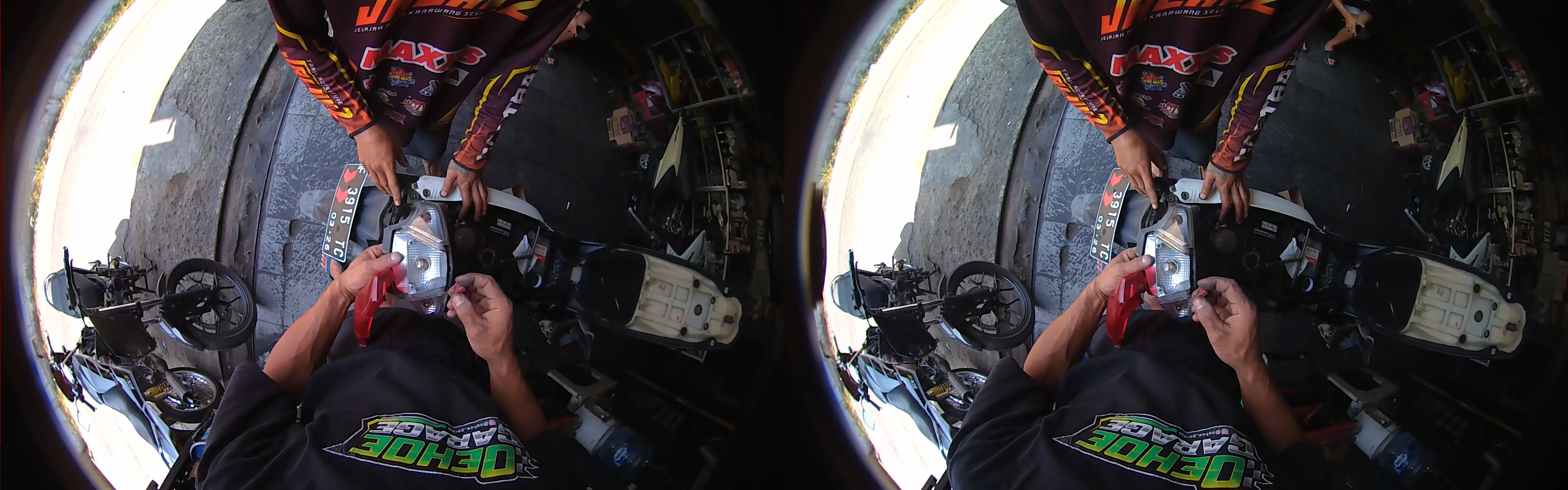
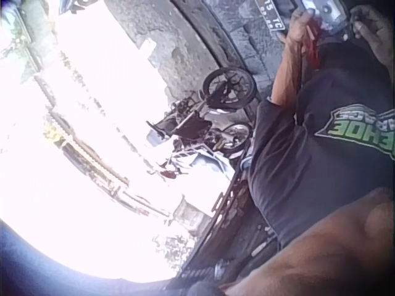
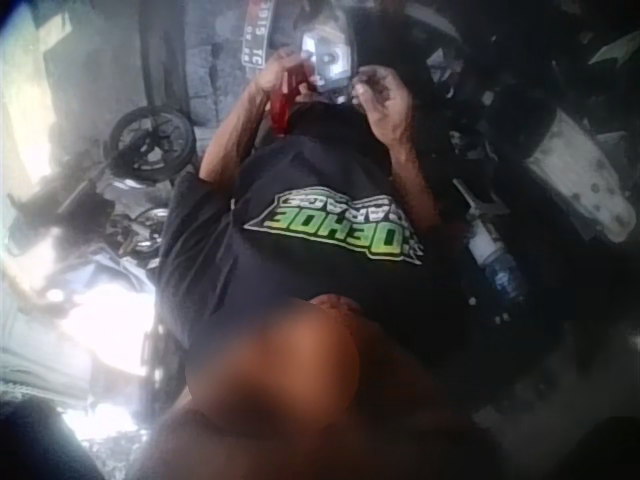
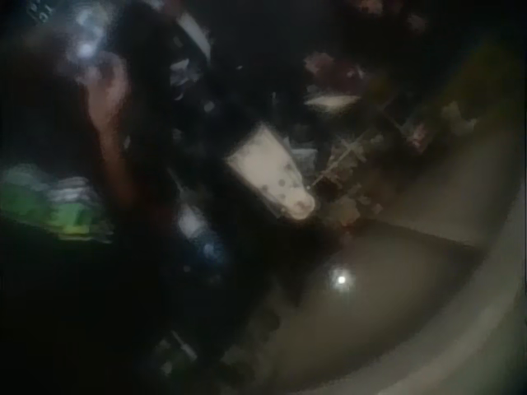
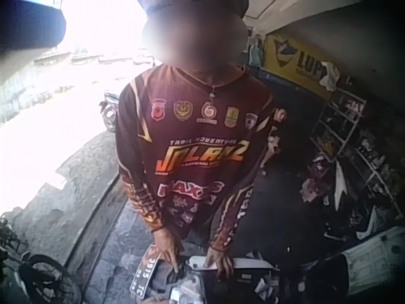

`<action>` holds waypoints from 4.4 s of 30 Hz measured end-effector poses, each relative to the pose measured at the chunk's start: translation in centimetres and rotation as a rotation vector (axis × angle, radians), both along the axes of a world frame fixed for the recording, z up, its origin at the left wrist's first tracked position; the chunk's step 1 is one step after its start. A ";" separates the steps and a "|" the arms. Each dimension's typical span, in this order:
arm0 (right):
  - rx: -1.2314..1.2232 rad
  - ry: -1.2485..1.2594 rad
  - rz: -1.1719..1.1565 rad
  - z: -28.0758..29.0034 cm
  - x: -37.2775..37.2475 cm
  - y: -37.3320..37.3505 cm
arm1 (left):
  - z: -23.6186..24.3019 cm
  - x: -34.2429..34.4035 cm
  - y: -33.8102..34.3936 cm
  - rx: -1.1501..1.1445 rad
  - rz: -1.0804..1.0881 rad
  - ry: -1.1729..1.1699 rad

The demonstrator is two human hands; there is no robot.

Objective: The person disassembles and handles various motorcycle parts, including the rear light housing and instrument cluster, by hand and with a screwdriver.

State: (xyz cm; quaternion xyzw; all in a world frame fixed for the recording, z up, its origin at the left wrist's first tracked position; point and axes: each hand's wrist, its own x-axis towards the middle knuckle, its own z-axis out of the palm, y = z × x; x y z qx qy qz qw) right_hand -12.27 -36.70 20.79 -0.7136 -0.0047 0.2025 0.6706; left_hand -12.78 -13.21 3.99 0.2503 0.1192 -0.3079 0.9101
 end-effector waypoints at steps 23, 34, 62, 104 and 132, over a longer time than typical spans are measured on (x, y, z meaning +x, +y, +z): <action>-0.037 0.136 0.024 0.3 1.0 -0.3 | 0.4 -0.1 -0.1 -0.024 0.023 0.055; -0.416 -0.691 0.165 0.8 1.9 0.6 | 0.9 0.1 0.0 0.097 0.024 0.008; -0.312 -0.337 -0.117 -0.8 -1.2 1.0 | 1.1 0.1 -0.2 0.031 0.029 -0.006; -0.291 0.022 -0.035 0.5 0.8 -0.8 | 1.3 0.4 -0.6 0.105 0.009 -0.010; -0.298 -0.072 -0.322 -6.5 2.0 3.0 | -1.0 0.4 -0.1 0.055 0.109 0.039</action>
